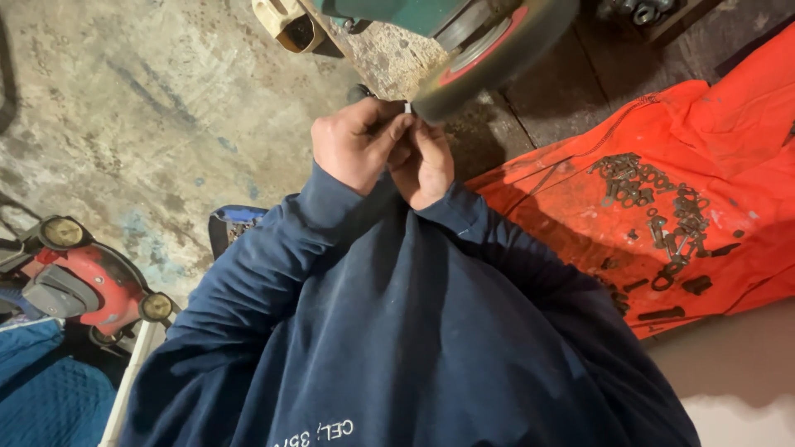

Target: Using a bench grinder with a wire wheel to remove rust and debris from various small metal bolts and fasteners.

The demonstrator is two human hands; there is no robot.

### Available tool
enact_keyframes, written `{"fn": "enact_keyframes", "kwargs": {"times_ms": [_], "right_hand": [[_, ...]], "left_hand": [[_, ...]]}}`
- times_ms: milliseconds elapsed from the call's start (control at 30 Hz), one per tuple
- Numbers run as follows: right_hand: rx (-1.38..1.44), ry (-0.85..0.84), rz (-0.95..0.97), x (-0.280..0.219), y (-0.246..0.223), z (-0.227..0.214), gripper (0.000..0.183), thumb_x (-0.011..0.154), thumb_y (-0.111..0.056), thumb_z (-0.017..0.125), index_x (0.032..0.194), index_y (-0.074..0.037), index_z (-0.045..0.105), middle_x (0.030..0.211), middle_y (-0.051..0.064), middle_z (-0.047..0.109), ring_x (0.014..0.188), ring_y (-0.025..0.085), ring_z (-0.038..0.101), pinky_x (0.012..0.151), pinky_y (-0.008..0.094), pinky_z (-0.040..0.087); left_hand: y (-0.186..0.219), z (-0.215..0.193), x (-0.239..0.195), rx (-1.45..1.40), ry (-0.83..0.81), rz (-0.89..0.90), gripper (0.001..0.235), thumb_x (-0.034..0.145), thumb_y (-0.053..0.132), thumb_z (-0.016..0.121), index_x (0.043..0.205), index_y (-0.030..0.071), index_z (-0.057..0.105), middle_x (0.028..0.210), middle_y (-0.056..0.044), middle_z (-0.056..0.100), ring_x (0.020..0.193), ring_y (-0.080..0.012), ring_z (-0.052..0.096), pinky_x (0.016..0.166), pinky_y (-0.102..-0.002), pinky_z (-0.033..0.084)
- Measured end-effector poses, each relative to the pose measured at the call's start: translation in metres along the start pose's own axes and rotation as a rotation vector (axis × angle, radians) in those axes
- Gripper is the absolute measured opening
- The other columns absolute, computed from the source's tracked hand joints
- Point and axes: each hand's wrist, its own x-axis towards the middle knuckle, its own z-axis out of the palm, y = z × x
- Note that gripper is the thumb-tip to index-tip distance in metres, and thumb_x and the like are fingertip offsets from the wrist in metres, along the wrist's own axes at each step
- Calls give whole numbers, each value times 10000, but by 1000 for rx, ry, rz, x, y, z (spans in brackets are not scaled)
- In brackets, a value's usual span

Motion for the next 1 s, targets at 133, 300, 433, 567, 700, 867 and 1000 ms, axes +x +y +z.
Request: {"fn": "enact_keyframes", "kwargs": {"times_ms": [133,300,433,567,700,867,1000], "right_hand": [[-95,66,41,-5,-5,15,177,1052,-193,593,1211,-133,639,954,-37,629,768,70,534,690,233,439],[-97,83,101,-7,-12,21,181,1045,-182,593,1209,-112,623,1041,-17,650,908,88,600,805,258,485],[-82,-5,6,-1,-3,6,173,1123,-224,609,1227,-88,633,1019,-1,646,824,93,577,709,254,455],[-143,52,-60,1,-1,14,193,1089,-216,613,1242,-100,617,1028,-4,642,872,110,593,741,274,473],[-92,172,-7,2,-9,42,198,1040,-205,578,1208,-103,595,992,6,636,844,110,593,748,262,487],[-37,-66,-64,4,-3,-4,118,1148,-236,592,1140,-120,606,924,-42,553,805,71,497,713,236,420],[-15,-19,-4,3,-4,-2,150,1107,-281,590,1112,-132,608,889,-44,528,777,62,475,707,223,416]], "left_hand": [[-11,-4,-9,36,-42,21,143,943,128,762,1077,79,764,884,-118,753,773,-235,770,678,-320,595],[-11,-6,-11,-40,-76,46,178,971,111,742,1143,68,748,979,-130,751,824,-233,771,711,-311,608],[-6,-7,-11,-75,-44,68,191,977,102,749,1165,70,741,1006,-124,758,849,-222,781,737,-301,618],[-2,-8,-9,-126,-50,3,215,974,92,733,1188,73,738,1010,-114,764,842,-199,792,725,-290,619],[-1,-5,-9,-100,-16,83,198,978,96,743,1175,71,743,1015,-115,767,868,-208,793,770,-295,616],[6,-2,-5,-41,-8,90,158,965,108,756,1117,64,750,972,-113,759,840,-223,782,750,-294,610],[8,0,-3,-7,-6,86,145,953,129,763,1086,71,754,953,-106,759,829,-234,776,734,-300,609]]}}
